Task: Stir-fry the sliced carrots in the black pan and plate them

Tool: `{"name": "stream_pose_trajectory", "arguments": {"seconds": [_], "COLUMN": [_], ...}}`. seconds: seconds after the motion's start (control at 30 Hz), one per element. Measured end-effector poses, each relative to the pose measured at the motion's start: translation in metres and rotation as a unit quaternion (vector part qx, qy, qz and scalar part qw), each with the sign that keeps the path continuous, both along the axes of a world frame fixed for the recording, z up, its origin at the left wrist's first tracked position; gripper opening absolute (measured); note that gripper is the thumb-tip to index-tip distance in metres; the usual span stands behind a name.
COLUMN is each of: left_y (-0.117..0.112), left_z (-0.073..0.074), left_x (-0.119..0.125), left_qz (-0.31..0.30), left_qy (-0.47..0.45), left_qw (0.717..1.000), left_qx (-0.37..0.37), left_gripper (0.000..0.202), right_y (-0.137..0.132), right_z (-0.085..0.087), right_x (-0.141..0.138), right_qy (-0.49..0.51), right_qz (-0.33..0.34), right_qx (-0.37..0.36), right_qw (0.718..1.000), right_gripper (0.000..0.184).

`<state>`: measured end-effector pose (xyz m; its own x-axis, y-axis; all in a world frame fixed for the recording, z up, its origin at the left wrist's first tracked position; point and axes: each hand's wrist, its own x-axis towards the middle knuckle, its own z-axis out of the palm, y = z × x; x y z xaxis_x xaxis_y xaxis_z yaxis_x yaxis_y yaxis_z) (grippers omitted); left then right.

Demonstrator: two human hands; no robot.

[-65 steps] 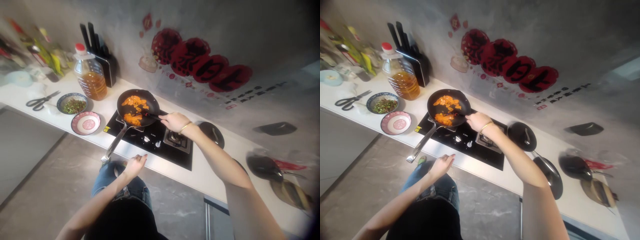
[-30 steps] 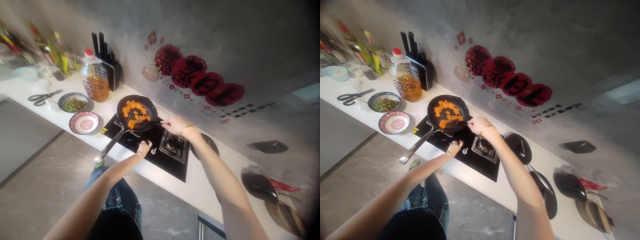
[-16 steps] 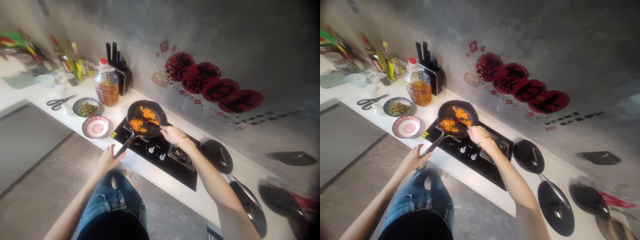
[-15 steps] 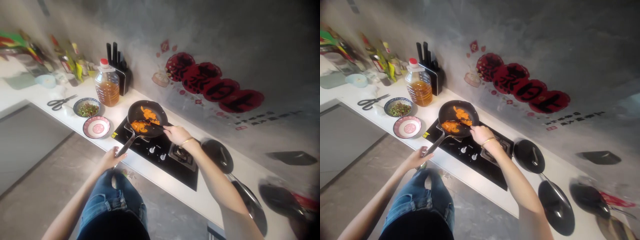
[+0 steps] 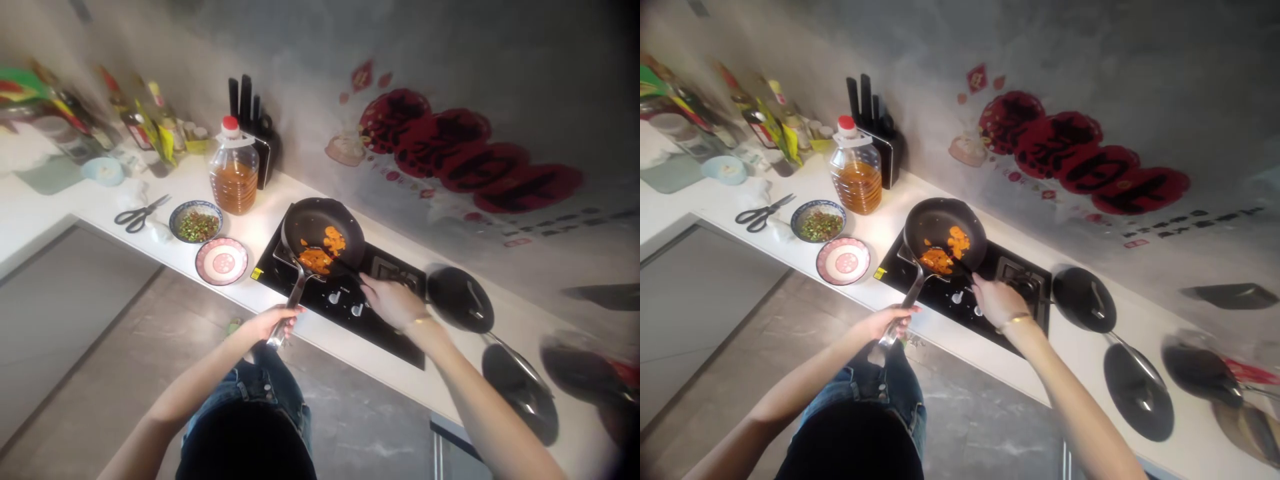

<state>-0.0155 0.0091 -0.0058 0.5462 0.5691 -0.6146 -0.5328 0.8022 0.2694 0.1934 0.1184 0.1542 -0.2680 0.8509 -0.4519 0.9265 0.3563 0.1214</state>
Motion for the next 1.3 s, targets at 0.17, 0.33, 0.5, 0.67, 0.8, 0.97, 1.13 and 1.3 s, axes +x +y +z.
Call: {"name": "stream_pose_trajectory", "arguments": {"seconds": [0.17,0.33,0.5,0.67,0.8,0.97,1.13,1.3], "left_y": [0.007,0.012,0.016,0.017,0.018,0.02,0.021,0.019], "left_z": [-0.001,-0.005,-0.005,-0.003,-0.001,0.001,0.003,0.002], "left_x": [0.0,0.001,0.002,0.002,0.003,0.003,0.003,0.005], "left_qz": [0.019,-0.023,-0.035,-0.04,-0.035,-0.045,-0.054,-0.045], "left_qy": [-0.019,-0.008,0.004,-0.012,0.005,0.03,0.035,0.047], "left_qw": [1.0,1.0,0.999,0.999,0.999,0.999,0.998,0.998], "left_qx": [-0.001,0.004,-0.004,-0.008,-0.009,-0.005,-0.002,0.007], "left_gripper": [0.024,0.017,0.026,0.03,0.031,0.032,0.035,0.038], "right_y": [0.012,0.037,-0.004,-0.006,0.031,0.011,-0.016,0.009], "right_z": [0.001,-0.047,-0.017,0.011,-0.021,-0.015,0.033,0.004], "right_x": [-0.012,-0.053,-0.041,-0.039,-0.05,-0.044,-0.034,-0.061], "right_qy": [-0.007,0.009,-0.027,-0.078,-0.084,-0.067,-0.051,-0.039], "right_qz": [-0.03,-0.058,-0.067,-0.072,-0.126,-0.195,-0.183,-0.112], "right_qx": [0.074,0.081,0.018,0.058,0.101,0.004,-0.014,0.062], "right_qw": [0.997,0.995,0.997,0.993,0.983,0.979,0.982,0.991], "right_gripper": [0.047,0.049,0.045,0.045,0.048,0.042,0.041,0.046]}}
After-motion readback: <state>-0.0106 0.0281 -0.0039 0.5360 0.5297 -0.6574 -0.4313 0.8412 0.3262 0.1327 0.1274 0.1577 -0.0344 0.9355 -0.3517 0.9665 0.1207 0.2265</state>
